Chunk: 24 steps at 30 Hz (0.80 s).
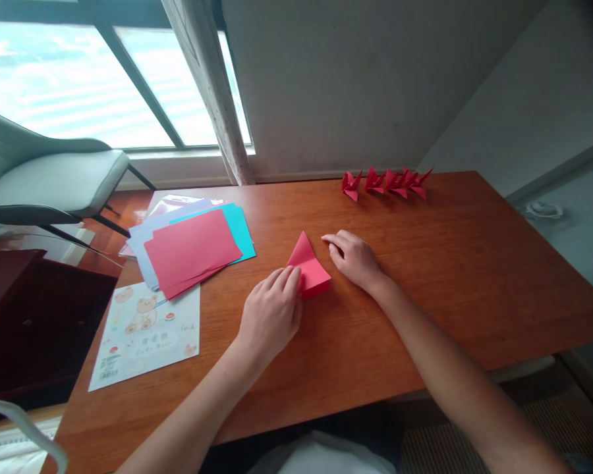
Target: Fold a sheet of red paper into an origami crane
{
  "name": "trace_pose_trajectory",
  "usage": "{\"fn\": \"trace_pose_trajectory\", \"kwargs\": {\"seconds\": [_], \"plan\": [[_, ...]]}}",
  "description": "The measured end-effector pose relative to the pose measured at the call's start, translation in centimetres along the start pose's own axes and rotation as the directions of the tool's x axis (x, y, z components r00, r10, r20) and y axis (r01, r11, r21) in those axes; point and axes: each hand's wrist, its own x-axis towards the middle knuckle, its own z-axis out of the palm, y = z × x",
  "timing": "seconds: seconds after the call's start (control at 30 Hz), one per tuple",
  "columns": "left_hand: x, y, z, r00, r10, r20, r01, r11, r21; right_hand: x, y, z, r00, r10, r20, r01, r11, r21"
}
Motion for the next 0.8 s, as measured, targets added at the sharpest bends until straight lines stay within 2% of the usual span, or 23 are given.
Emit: {"fn": "trace_pose_trajectory", "kwargs": {"seconds": [0.07, 0.1, 0.13, 0.2, 0.27, 0.3, 0.33, 0.37, 0.43, 0.53, 0.57, 0.6, 0.63, 0.67, 0.73, 0.8], "plan": [[0.1, -0.9, -0.1, 0.991, -0.128, -0.040, 0.118, 0.975, -0.188, 0.0, -0.1, -0.2, 1.000, 0.012, -0.006, -0.011, 0.996, 0.084], [0.1, -1.4, -0.2, 0.973, -0.222, -0.057, 0.194, 0.930, -0.311, 0.0, -0.3, -0.3, 0.999, 0.033, -0.010, -0.031, 0.988, 0.149], [0.2, -1.8, -0.3, 0.946, -0.322, -0.045, 0.269, 0.850, -0.452, 0.0, -0.4, -0.4, 0.997, 0.070, -0.012, -0.065, 0.970, 0.234], [0.5, -2.3, -0.7, 0.874, -0.483, 0.044, 0.346, 0.557, -0.755, -0.1, -0.9, -0.5, 0.985, 0.172, 0.025, -0.165, 0.878, 0.450], [0.8, -2.5, -1.0, 0.823, -0.537, 0.187, 0.368, 0.253, -0.895, -0.1, -1.5, -0.6, 0.960, 0.256, 0.114, -0.266, 0.705, 0.658], [0.9, -2.5, -1.1, 0.807, -0.547, 0.224, 0.364, 0.161, -0.917, -0.2, -1.9, -0.7, 0.947, 0.276, 0.164, -0.304, 0.608, 0.733], [1.0, -2.4, -1.2, 0.799, -0.554, 0.233, 0.357, 0.126, -0.926, -0.3, -2.2, -0.8, 0.936, 0.283, 0.210, -0.334, 0.520, 0.787], [1.0, -2.3, -1.2, 0.800, -0.561, 0.213, 0.347, 0.144, -0.927, -0.3, -2.5, -1.0, 0.927, 0.282, 0.246, -0.354, 0.449, 0.820], [0.8, -2.0, -1.1, 0.830, -0.546, 0.118, 0.323, 0.297, -0.899, -0.5, -3.1, -1.3, 0.915, 0.270, 0.298, -0.384, 0.364, 0.848], [0.3, -1.5, -1.0, 0.893, -0.449, -0.010, 0.288, 0.589, -0.755, -0.7, -3.6, -1.7, 0.894, 0.249, 0.373, -0.438, 0.309, 0.844], [0.1, -1.4, -1.0, 0.904, -0.427, -0.029, 0.280, 0.642, -0.714, -0.7, -3.8, -1.8, 0.887, 0.248, 0.390, -0.452, 0.292, 0.843], [0.0, -1.3, -0.9, 0.905, -0.423, -0.033, 0.281, 0.657, -0.699, -0.8, -3.9, -1.8, 0.882, 0.250, 0.400, -0.460, 0.273, 0.845], [0.0, -1.2, -0.9, 0.900, -0.436, -0.019, 0.291, 0.632, -0.718, -0.8, -3.9, -1.8, 0.880, 0.250, 0.403, -0.461, 0.252, 0.851], [0.0, -1.1, -1.0, 0.888, -0.460, 0.013, 0.305, 0.566, -0.766, -0.8, -4.0, -1.8, 0.884, 0.248, 0.397, -0.453, 0.235, 0.860], [0.2, -1.1, -1.1, 0.846, -0.518, 0.125, 0.335, 0.334, -0.881, -0.8, -4.2, -1.7, 0.901, 0.245, 0.359, -0.413, 0.229, 0.881], [0.5, -1.2, -1.3, 0.789, -0.554, 0.266, 0.356, 0.059, -0.933, -0.8, -4.3, -1.8, 0.922, 0.254, 0.293, -0.360, 0.279, 0.890]]}}
